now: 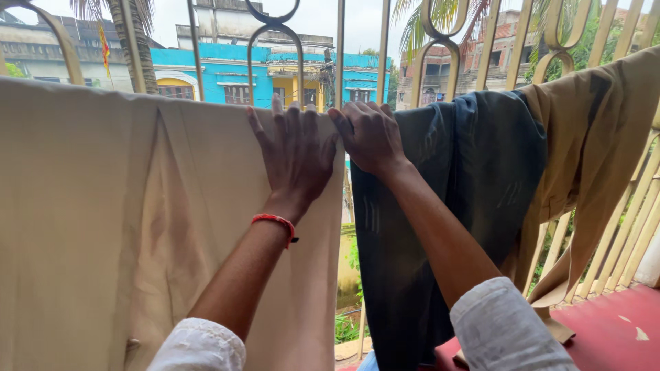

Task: The person hangs a pair of light-colored trousers and a pair of dark jeans on a clothesline on a balcony. They use both hands to spread the garments and secure them with multiple plastic clothespins.

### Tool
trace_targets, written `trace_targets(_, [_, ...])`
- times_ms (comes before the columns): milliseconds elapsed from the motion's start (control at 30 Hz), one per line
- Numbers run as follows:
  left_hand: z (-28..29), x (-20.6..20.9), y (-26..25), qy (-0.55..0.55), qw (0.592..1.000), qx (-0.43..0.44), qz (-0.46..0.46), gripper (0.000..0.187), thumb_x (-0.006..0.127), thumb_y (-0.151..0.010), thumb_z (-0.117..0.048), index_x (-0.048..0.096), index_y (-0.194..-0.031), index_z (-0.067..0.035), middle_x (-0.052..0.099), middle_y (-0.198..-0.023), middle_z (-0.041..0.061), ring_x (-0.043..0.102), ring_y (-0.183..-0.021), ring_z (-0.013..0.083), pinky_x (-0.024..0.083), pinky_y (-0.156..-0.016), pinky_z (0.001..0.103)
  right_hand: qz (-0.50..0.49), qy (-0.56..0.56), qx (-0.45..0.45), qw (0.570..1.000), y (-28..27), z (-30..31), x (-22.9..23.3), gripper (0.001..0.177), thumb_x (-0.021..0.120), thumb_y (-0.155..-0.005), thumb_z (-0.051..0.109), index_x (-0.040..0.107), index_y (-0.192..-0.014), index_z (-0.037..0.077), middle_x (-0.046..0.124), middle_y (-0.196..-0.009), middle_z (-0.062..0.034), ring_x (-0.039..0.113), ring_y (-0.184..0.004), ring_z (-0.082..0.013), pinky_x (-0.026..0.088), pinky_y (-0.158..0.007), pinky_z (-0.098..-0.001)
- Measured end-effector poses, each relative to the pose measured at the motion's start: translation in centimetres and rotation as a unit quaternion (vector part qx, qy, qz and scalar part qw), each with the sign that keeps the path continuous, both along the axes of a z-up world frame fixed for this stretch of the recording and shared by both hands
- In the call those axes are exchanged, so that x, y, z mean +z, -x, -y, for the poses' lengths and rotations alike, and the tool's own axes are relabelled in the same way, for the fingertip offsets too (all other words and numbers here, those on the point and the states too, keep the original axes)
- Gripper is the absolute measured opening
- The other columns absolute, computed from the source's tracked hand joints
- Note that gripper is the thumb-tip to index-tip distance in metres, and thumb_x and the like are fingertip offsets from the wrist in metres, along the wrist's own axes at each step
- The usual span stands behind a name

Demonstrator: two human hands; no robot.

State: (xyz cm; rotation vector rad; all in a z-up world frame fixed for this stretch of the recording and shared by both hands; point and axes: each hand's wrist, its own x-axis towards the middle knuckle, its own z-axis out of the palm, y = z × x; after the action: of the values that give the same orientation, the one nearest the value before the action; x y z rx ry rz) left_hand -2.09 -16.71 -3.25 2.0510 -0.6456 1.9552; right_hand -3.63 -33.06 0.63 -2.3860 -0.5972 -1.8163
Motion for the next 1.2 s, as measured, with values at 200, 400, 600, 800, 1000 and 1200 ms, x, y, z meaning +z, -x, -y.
trace_targets(200, [2.9, 1.6, 0.5, -0.057, 0.997, -0.017, -0.057, 0.049, 0.062, -0.096, -0.041, 0.055, -0.132, -0.008, 0.052, -0.134, 0.019, 0.037, -0.139, 0.0398, 0.007, -0.117, 0.071, -0.043, 0.012, 0.039, 0.998, 0.4, 3.8, 1.0, 0.044, 0.048, -0.108, 0.047, 0.068, -0.110, 0.007, 0.070, -0.106, -0.0194, 0.062, -0.108, -0.0379, 0.043, -0.098, -0.0513])
trace_targets(400, [5.0, 1.3, 1.7, -0.011, 0.995, -0.014, -0.098, 0.050, 0.065, -0.094, -0.039, 0.059, -0.130, -0.004, 0.052, -0.136, 0.018, 0.039, -0.140, 0.0362, 0.014, -0.121, 0.062, 0.001, 0.035, 0.035, 0.999, 0.9, 10.7, 0.1, 0.043, 0.050, -0.108, 0.042, 0.067, -0.126, 0.007, 0.069, -0.117, -0.0174, 0.060, -0.117, -0.0360, 0.037, -0.108, -0.0497])
trace_targets(600, [6.6, 1.5, 1.9, 0.026, 0.989, 0.039, -0.137, 0.045, 0.064, -0.098, -0.048, 0.075, -0.110, -0.006, 0.050, -0.138, 0.017, 0.036, -0.141, 0.0335, 0.015, -0.118, 0.063, 0.047, 0.054, -0.003, 0.997, 0.3, 17.1, -0.3, 0.044, 0.051, -0.112, 0.044, 0.066, -0.130, 0.006, 0.066, -0.127, -0.0142, 0.054, -0.127, -0.0307, 0.029, -0.116, -0.0517])
trace_targets(800, [9.1, 2.1, 1.3, 0.093, 0.980, 0.068, -0.165, 0.049, 0.066, -0.096, -0.051, 0.074, -0.113, -0.006, 0.049, -0.134, 0.014, 0.034, -0.139, 0.0308, 0.017, -0.115, 0.063, 0.038, 0.057, -0.033, 0.997, 1.1, 23.3, -0.7, 0.047, 0.048, -0.112, 0.044, 0.063, -0.141, 0.009, 0.060, -0.136, -0.0151, 0.050, -0.135, -0.0314, 0.024, -0.120, -0.0537])
trace_targets(1000, [10.4, 1.7, -0.7, 0.125, 0.978, 0.089, -0.139, 0.037, 0.068, -0.095, -0.041, 0.072, -0.105, -0.005, 0.051, -0.137, 0.018, 0.033, -0.144, 0.0375, 0.018, -0.114, 0.064, 0.017, 0.083, -0.005, 0.996, 0.5, 24.6, -0.6, 0.052, 0.046, -0.112, 0.047, 0.057, -0.146, 0.009, 0.058, -0.135, -0.0169, 0.047, -0.133, -0.0324, 0.023, -0.118, -0.0542])
trace_targets(1200, [10.8, 1.0, -3.1, 0.060, 0.984, 0.166, -0.036, 0.033, 0.067, -0.097, -0.030, 0.071, -0.115, -0.003, 0.058, -0.133, 0.019, 0.044, -0.138, 0.0416, 0.018, -0.116, 0.066, 0.010, 0.080, 0.039, 0.996, 0.1, 25.4, -0.5, 0.050, 0.044, -0.114, 0.044, 0.055, -0.147, 0.009, 0.060, -0.135, -0.0160, 0.051, -0.131, -0.0322, 0.025, -0.118, -0.0538])
